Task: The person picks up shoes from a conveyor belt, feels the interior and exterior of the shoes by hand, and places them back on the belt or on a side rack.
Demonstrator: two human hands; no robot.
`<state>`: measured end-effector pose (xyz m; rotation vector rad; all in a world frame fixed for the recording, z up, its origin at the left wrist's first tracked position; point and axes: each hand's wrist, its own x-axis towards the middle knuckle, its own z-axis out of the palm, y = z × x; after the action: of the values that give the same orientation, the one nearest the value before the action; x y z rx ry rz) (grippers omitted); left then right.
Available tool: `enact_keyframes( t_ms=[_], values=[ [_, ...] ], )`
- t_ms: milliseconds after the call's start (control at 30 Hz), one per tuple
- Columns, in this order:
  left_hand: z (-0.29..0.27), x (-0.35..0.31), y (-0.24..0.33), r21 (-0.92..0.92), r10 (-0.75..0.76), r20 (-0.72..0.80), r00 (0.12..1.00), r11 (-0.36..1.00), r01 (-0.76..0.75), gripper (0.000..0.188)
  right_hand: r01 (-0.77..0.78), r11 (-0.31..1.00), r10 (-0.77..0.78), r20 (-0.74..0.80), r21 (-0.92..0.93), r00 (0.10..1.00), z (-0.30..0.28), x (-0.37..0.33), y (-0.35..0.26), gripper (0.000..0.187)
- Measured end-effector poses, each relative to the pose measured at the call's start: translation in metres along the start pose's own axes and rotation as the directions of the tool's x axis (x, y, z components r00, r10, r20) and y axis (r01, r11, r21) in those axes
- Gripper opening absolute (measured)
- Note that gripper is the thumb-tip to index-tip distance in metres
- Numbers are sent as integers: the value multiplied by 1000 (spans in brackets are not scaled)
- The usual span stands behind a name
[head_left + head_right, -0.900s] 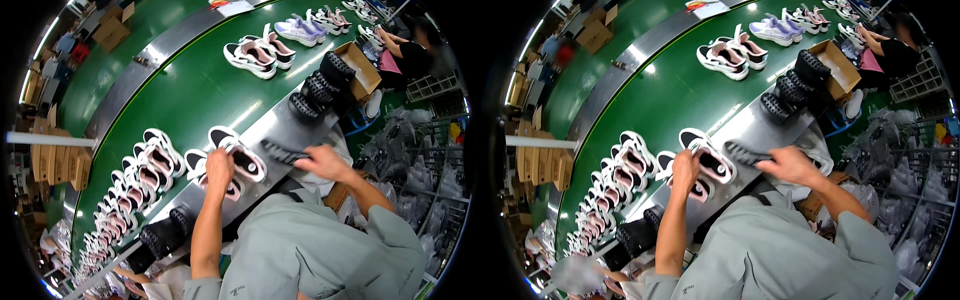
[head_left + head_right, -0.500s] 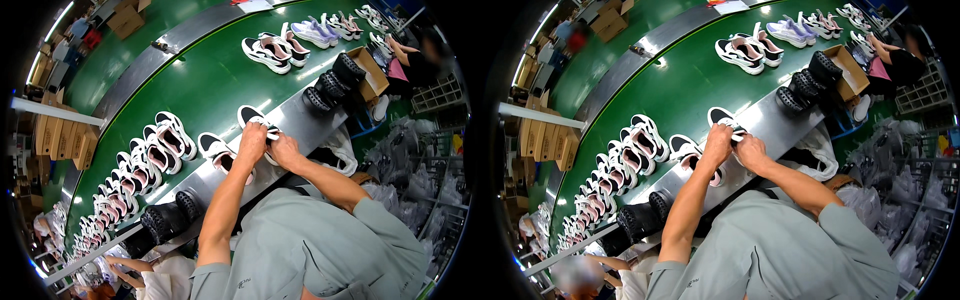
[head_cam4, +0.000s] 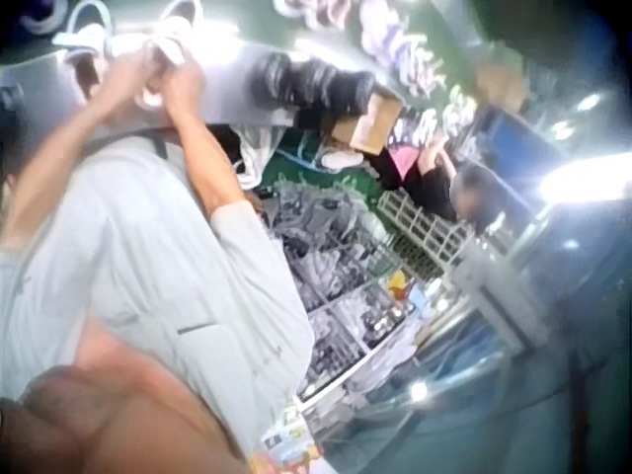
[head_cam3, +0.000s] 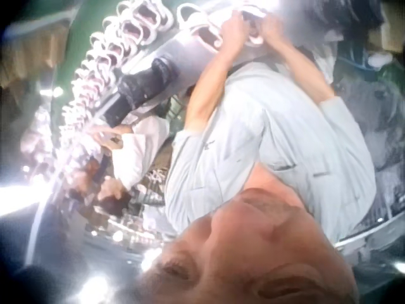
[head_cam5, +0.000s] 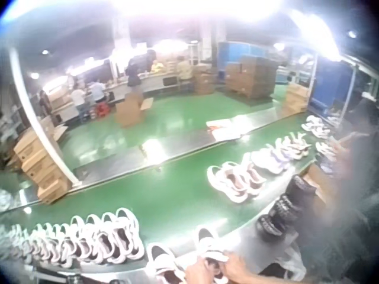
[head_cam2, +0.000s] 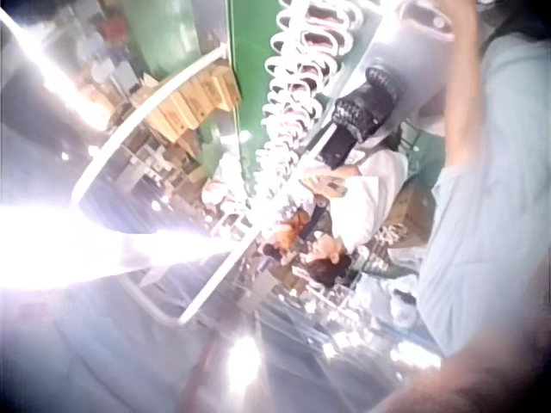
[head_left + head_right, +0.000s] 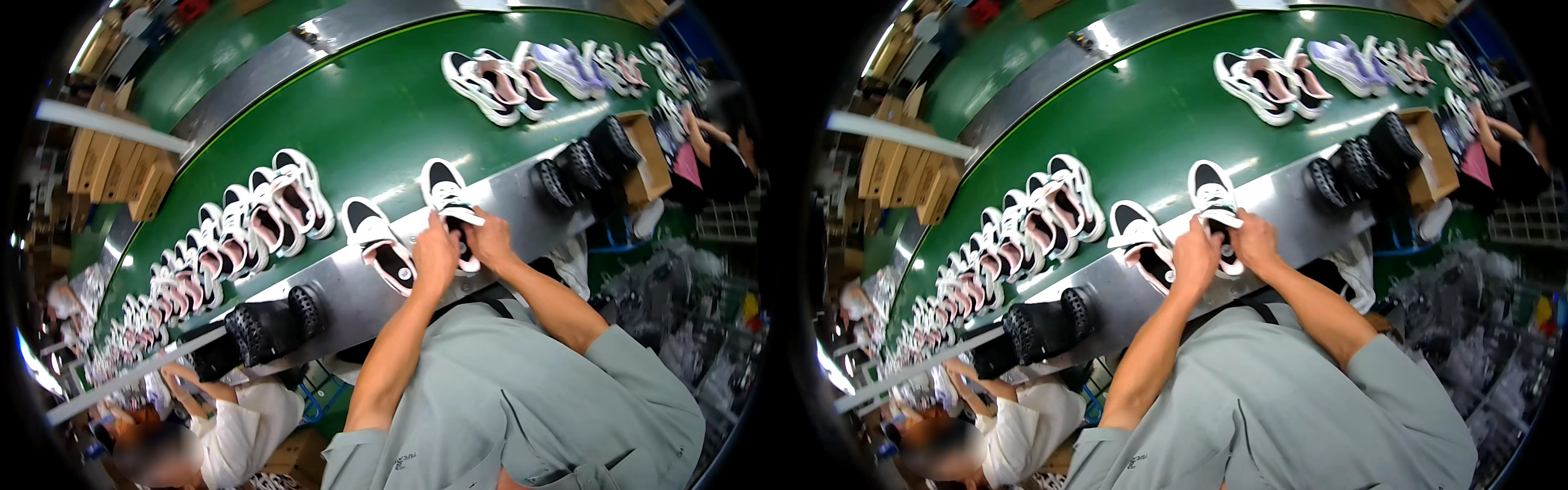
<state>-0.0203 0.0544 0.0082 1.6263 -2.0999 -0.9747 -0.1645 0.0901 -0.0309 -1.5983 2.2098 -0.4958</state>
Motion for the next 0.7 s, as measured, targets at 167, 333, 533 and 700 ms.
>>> enact_keyframes(
  t_ms=[167,333,533,700],
  values=[
    [-53,-99,-39,161,-211,-344,915,947,278,52,-36,992,26,76,124,997,-10,-16,9,24],
    [-20,-53,-97,-192,-170,-218,961,973,128,47,131,990,-137,111,60,984,-1,9,-9,32],
    [-78,-84,-67,-105,-193,-268,944,980,171,36,76,993,-39,361,-89,932,-54,-3,-26,57],
    [-205,-182,-112,88,-150,-837,526,912,400,11,-34,998,13,337,57,941,-96,-48,-37,30]
  ],
)
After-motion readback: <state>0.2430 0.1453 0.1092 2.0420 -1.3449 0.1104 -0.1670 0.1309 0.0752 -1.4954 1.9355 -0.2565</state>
